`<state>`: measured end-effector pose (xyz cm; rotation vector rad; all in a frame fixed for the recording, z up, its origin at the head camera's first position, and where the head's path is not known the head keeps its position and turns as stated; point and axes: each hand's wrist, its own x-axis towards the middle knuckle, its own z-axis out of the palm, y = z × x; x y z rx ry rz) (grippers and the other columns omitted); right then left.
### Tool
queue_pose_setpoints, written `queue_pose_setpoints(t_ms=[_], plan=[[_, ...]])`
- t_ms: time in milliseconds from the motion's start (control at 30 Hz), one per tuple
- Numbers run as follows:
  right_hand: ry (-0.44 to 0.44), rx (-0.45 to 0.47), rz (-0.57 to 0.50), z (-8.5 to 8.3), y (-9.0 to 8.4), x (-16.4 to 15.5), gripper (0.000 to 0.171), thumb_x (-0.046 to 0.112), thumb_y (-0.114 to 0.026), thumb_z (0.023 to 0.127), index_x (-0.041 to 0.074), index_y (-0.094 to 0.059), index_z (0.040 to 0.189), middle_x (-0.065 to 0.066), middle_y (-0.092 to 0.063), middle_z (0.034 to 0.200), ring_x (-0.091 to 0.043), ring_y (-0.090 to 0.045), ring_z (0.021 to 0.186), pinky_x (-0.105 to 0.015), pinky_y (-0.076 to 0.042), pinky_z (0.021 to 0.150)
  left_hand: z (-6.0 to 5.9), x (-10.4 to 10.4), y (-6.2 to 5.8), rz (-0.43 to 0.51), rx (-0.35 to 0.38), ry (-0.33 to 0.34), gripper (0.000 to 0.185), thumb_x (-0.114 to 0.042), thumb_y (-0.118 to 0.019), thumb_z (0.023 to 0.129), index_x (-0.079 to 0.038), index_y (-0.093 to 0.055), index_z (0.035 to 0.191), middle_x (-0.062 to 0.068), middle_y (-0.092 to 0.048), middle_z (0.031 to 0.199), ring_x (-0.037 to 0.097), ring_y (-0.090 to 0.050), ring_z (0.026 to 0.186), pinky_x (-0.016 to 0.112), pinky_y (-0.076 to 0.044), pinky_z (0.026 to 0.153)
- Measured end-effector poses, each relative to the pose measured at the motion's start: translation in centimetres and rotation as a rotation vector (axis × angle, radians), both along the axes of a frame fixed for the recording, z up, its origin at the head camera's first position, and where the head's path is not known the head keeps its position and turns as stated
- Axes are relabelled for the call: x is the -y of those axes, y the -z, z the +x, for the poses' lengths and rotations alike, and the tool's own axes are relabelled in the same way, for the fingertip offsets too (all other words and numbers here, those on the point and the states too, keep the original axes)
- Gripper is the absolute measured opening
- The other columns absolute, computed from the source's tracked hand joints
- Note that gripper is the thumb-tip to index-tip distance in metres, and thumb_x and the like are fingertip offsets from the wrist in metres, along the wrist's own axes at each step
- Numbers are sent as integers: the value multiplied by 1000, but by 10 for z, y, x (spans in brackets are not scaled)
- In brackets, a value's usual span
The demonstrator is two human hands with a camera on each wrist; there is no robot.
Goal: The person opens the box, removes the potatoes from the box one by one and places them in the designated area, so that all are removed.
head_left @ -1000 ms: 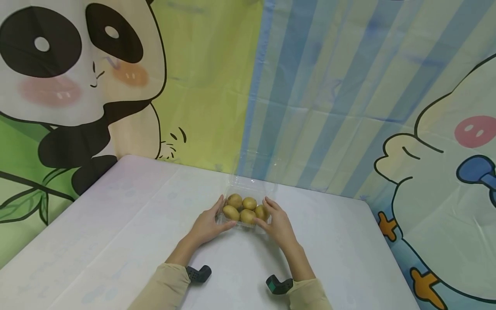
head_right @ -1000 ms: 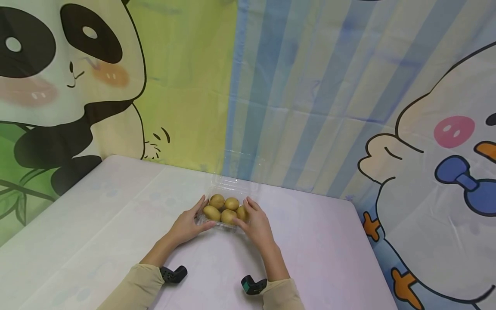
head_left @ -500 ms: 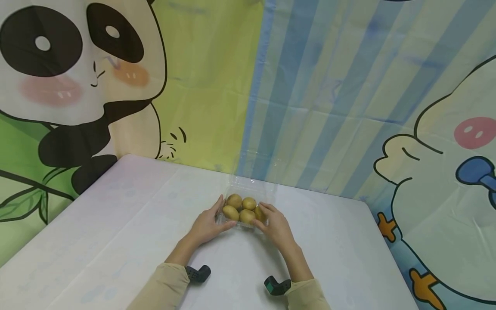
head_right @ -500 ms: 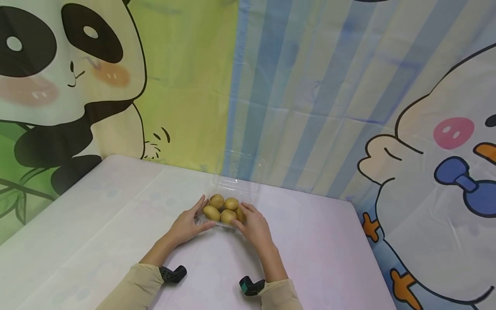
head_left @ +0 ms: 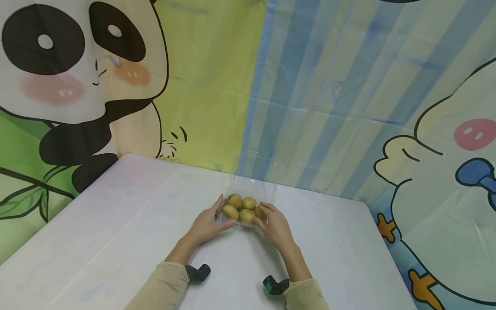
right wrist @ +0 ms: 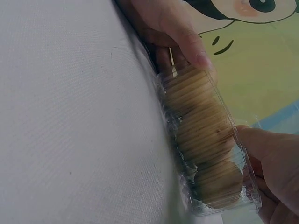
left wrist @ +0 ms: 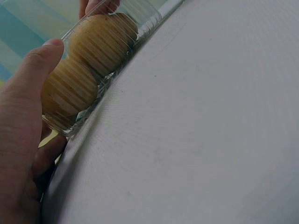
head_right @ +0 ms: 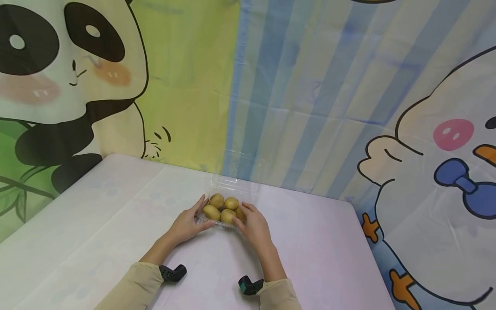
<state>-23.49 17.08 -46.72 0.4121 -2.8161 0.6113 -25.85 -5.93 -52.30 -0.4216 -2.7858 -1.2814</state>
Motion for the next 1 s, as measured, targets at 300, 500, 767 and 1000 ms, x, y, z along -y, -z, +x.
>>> queue_pose_setpoints(t_ms=[300,500,767,1000], plan=[[6,14,-32,-1,1,-1,58,37,-66,80,8,-50,128,-6,-51,131,-24,-49,119,-38,-41,99,1,-1,-1,2,-2,1,104,-72,-57,67,-24,-10,146,-3,-35,143,29,-39,128,48,-32,104],[1,29,-29,0,0,0,55,37,-65,81,8,-53,126,-4,-51,132,-24,-49,120,-38,-41,99,1,-1,-1,-3,-7,-4,104,-71,-58,67,-23,-11,146,-4,-35,142,28,-38,129,49,-31,104],[-8,45,-20,0,-1,1,53,36,-65,81,7,-55,124,-4,-50,132,-25,-49,120,-38,-41,98,1,-1,1,2,10,-10,102,-70,-59,68,-28,-9,146,-6,-34,143,27,-36,130,49,-31,105],[-14,80,-16,0,-1,1,51,35,-62,84,6,-54,125,-6,-47,135,-26,-46,122,-39,-41,99,1,-1,0,4,7,-13,102,-71,-59,67,-29,-9,145,-6,-34,143,28,-38,129,48,-32,104]])
